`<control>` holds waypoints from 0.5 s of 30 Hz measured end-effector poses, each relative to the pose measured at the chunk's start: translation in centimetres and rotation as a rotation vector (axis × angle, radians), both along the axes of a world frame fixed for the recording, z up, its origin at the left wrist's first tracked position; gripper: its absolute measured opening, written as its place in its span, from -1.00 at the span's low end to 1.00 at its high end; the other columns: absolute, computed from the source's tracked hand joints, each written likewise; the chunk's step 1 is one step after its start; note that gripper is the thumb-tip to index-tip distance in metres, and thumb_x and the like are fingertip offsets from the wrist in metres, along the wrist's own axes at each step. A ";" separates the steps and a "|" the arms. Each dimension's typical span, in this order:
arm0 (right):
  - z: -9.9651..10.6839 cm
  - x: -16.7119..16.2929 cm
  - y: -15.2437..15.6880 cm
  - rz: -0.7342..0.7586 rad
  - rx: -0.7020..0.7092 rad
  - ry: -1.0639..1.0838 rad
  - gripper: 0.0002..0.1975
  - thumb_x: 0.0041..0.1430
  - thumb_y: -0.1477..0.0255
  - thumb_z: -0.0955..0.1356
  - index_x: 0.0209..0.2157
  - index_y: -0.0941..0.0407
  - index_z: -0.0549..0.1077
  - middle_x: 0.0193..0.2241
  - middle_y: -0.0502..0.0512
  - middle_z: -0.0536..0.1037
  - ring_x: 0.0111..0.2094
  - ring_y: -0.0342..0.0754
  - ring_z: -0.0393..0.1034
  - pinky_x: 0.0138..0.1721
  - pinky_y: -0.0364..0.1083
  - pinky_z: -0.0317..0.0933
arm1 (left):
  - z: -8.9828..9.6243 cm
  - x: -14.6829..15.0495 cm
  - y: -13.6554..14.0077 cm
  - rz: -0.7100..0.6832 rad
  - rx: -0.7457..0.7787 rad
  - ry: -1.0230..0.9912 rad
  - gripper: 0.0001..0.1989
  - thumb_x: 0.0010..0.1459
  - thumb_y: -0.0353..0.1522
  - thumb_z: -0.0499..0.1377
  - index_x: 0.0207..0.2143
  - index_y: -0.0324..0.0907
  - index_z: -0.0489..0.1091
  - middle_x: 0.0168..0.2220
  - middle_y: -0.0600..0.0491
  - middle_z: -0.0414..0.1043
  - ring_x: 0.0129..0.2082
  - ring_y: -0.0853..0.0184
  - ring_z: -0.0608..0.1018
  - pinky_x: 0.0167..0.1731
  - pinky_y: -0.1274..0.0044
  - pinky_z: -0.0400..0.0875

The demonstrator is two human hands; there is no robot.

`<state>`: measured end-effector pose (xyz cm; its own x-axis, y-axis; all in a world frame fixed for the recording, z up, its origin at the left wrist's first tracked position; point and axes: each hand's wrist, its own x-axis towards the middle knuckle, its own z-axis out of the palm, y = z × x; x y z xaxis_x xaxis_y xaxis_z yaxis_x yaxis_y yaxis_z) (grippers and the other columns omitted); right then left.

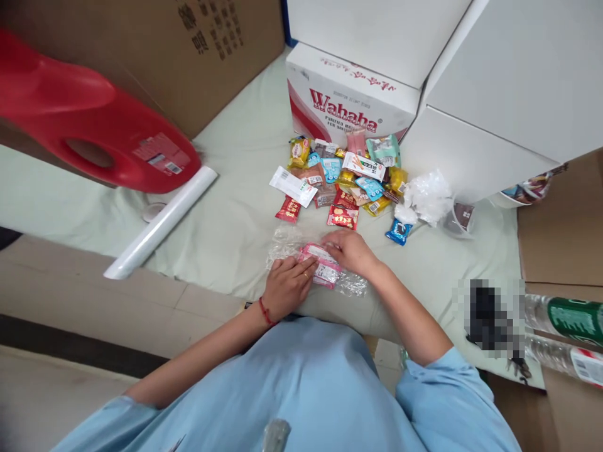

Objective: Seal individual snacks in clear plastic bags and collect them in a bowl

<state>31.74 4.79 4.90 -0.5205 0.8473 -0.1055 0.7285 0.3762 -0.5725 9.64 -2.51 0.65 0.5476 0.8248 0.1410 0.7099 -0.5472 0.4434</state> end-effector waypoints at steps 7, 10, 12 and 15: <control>-1.1 -2.7 -8.0 0.029 0.176 -0.287 -0.50 0.41 0.47 0.22 0.33 0.00 0.35 -0.27 0.23 0.45 -0.17 0.14 0.21 -0.15 0.03 0.28 | -1.0 -0.5 -0.1 0.032 0.008 -0.021 -0.67 0.42 -0.33 0.01 -0.05 -0.02 0.58 -0.06 0.00 0.64 -0.14 0.18 0.53 -0.17 0.24 0.24; -2.5 -3.4 -9.7 -0.051 0.218 -0.236 -0.45 0.40 0.52 0.22 0.37 0.01 0.28 -0.26 0.21 0.40 -0.17 0.13 0.19 -0.11 0.06 0.29 | -1.7 -0.9 -0.1 0.063 0.016 -0.070 -0.70 0.42 -0.31 0.04 -0.06 0.02 0.58 -0.06 0.07 0.65 -0.12 0.20 0.54 -0.17 0.26 0.24; -3.2 -3.6 -10.3 -0.081 0.234 -0.181 -0.43 0.39 0.55 0.22 0.38 -0.01 0.27 -0.25 0.20 0.38 -0.16 0.12 0.19 -0.08 0.07 0.28 | -2.2 -1.3 0.0 0.089 0.010 -0.109 -0.73 0.41 -0.30 0.07 -0.09 0.04 0.59 -0.05 0.08 0.66 -0.06 0.18 0.54 -0.14 0.26 0.24; -3.9 -3.6 -10.7 -0.098 0.232 -0.130 -0.40 0.38 0.58 0.23 0.37 -0.10 0.26 -0.25 0.17 0.37 -0.13 0.10 0.18 -0.03 0.07 0.27 | -2.6 -1.8 0.1 0.114 0.002 -0.164 -0.77 0.37 -0.29 0.12 -0.17 0.04 0.61 -0.06 0.08 0.66 0.01 0.14 0.52 -0.05 0.21 0.27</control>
